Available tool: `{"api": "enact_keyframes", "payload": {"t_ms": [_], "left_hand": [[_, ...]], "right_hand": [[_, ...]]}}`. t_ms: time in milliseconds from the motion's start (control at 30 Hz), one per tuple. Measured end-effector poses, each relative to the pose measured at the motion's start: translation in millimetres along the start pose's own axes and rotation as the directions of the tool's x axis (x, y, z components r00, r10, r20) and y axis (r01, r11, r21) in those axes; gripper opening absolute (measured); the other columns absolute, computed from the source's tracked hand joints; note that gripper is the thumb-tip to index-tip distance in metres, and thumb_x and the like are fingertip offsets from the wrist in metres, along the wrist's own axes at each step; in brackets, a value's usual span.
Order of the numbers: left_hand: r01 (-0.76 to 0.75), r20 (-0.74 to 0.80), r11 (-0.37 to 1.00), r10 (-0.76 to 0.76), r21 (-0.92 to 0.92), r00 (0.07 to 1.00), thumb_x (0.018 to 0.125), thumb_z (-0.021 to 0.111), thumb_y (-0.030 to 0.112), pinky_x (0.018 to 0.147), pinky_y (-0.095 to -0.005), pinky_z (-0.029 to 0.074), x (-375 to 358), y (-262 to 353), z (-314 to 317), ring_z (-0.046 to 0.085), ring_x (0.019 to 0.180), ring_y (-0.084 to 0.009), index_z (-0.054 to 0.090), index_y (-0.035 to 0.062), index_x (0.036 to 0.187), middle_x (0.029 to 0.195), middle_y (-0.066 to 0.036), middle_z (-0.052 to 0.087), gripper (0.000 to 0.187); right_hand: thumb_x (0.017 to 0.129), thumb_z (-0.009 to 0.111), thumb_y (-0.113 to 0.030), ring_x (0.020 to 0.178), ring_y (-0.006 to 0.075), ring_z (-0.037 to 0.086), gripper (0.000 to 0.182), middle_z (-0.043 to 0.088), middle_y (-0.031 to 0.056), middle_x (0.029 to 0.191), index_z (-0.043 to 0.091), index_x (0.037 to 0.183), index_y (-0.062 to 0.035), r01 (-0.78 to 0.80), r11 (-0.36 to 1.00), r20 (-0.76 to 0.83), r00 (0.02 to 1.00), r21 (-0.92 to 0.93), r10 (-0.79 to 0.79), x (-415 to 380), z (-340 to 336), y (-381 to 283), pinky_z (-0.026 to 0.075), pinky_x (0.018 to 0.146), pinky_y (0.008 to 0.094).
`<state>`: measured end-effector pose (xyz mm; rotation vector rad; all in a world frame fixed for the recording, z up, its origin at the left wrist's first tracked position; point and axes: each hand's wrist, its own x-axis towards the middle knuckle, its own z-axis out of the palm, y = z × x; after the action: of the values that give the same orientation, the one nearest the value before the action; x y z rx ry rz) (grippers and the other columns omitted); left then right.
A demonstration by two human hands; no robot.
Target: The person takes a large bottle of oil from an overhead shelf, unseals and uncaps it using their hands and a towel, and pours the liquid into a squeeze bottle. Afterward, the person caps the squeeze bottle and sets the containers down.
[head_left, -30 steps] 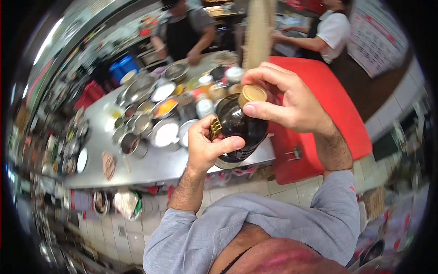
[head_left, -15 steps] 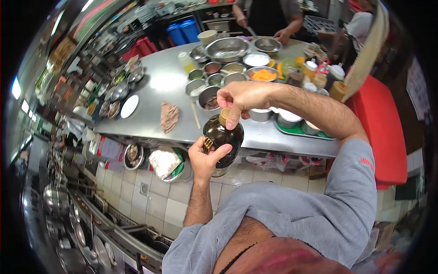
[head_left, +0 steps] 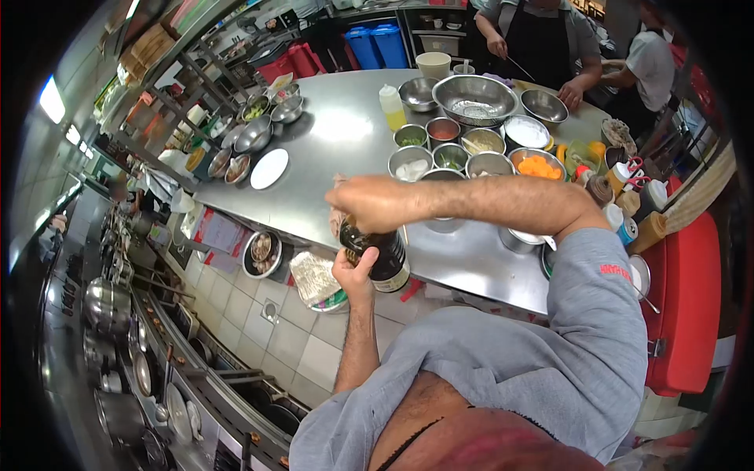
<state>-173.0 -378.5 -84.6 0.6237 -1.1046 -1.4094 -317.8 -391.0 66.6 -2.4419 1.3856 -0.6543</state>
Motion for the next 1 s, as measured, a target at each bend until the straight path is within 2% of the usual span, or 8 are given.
{"api": "enact_keyframes", "payload": {"t_ms": [200,300,400,600,667,700,833,1000], "left_hand": [[-0.094,0.039,0.991,0.098,-0.091,0.994,0.077,0.068,0.015,0.044,-0.0168,0.029,66.0,-27.7,-23.6,0.040,0.049,-0.0028,0.055,0.0039,0.088,0.068,0.003,0.052,0.020],[-0.012,0.140,0.987,0.035,-0.160,0.990,0.088,0.054,0.040,0.042,-0.0172,0.029,108.1,-36.6,-44.8,0.041,0.049,-0.0031,0.055,0.0034,0.092,0.066,0.003,0.050,0.037],[0.122,0.362,0.969,-0.037,-0.217,0.932,0.089,0.050,0.047,0.041,-0.0171,0.029,151.9,-60.1,-68.2,0.044,0.052,-0.0028,0.056,0.0040,0.087,0.071,0.001,0.052,0.044],[0.147,0.433,0.985,-0.095,-0.088,0.896,0.090,0.053,0.036,0.084,-0.0305,0.043,189.0,-30.7,-49.4,0.051,0.087,-0.0160,0.050,-0.0007,0.114,0.095,-0.006,0.051,0.044],[-0.285,0.347,0.898,0.163,0.336,0.924,0.089,0.057,0.031,0.089,-0.0335,0.039,189.0,-9.5,-50.5,0.044,0.104,-0.0187,0.043,0.0020,0.124,0.113,-0.011,0.044,0.047],[-0.237,0.415,0.946,0.128,0.223,0.901,0.084,0.064,0.031,0.092,-0.0356,0.037,187.1,1.0,-51.2,0.040,0.114,-0.0208,0.036,0.0055,0.131,0.127,-0.012,0.039,0.060],[-0.429,0.531,0.872,0.255,0.234,0.808,0.069,0.076,0.028,0.098,-0.0405,0.033,176.4,20.3,-26.6,0.040,0.114,-0.0293,0.036,0.0032,0.130,0.122,-0.016,0.040,0.077],[-0.355,0.465,0.908,0.221,0.223,0.857,0.077,0.070,0.021,0.087,-0.0357,0.040,180.9,19.0,-7.3,0.051,0.098,-0.0265,0.054,0.0028,0.105,0.102,-0.012,0.054,0.037]], "right_hand": [[0.074,0.064,-0.010,0.077,0.0308,0.052,0.018,0.050,0.0132,0.076,0.049,0.078,-0.0018,0.146,0.960,-0.356,0.906,-0.238,-0.227,22.2,39.7,24.9,0.045,0.061,0.0409],[0.081,0.065,-0.024,0.077,0.0253,0.052,0.026,0.050,0.0097,0.076,0.053,0.079,-0.0007,0.153,0.956,-0.265,0.961,0.251,-0.085,31.4,17.1,30.5,0.044,0.063,0.0350],[0.084,0.061,-0.025,0.075,0.0244,0.054,0.024,0.051,0.0092,0.087,0.061,0.098,-0.0055,0.179,0.983,-0.388,0.910,0.044,-0.148,44.6,25.0,61.7,0.045,0.068,0.0348],[0.082,0.063,-0.019,0.086,0.0244,0.055,0.025,0.050,0.0102,0.091,0.060,0.104,-0.0072,-0.142,0.967,-0.488,0.873,-0.211,0.021,48.4,48.2,39.5,0.047,0.072,0.0338],[0.078,0.065,-0.011,0.089,0.0248,0.055,0.027,0.051,0.0106,0.094,0.060,0.104,-0.0080,-0.213,0.938,-0.485,0.873,-0.272,0.058,52.6,54.8,35.7,0.048,0.073,0.0332],[0.076,0.065,-0.010,0.088,0.0266,0.056,0.025,0.051,0.0110,0.094,0.059,0.101,-0.0070,-0.195,0.955,-0.485,0.872,-0.224,0.065,54.5,53.7,35.3,0.049,0.072,0.0345],[0.071,0.068,-0.002,0.089,0.0244,0.056,0.036,0.053,0.0104,0.099,0.061,0.106,-0.0064,-0.245,0.967,-0.400,0.894,-0.064,0.201,54.1,26.9,43.9,0.048,0.075,0.0334],[0.070,0.067,0.001,0.091,0.0231,0.056,0.034,0.053,0.0099,0.098,0.064,0.103,-0.0067,-0.256,0.967,-0.246,0.937,-0.004,0.247,58.8,12.2,52.2,0.047,0.076,0.0329]]}}
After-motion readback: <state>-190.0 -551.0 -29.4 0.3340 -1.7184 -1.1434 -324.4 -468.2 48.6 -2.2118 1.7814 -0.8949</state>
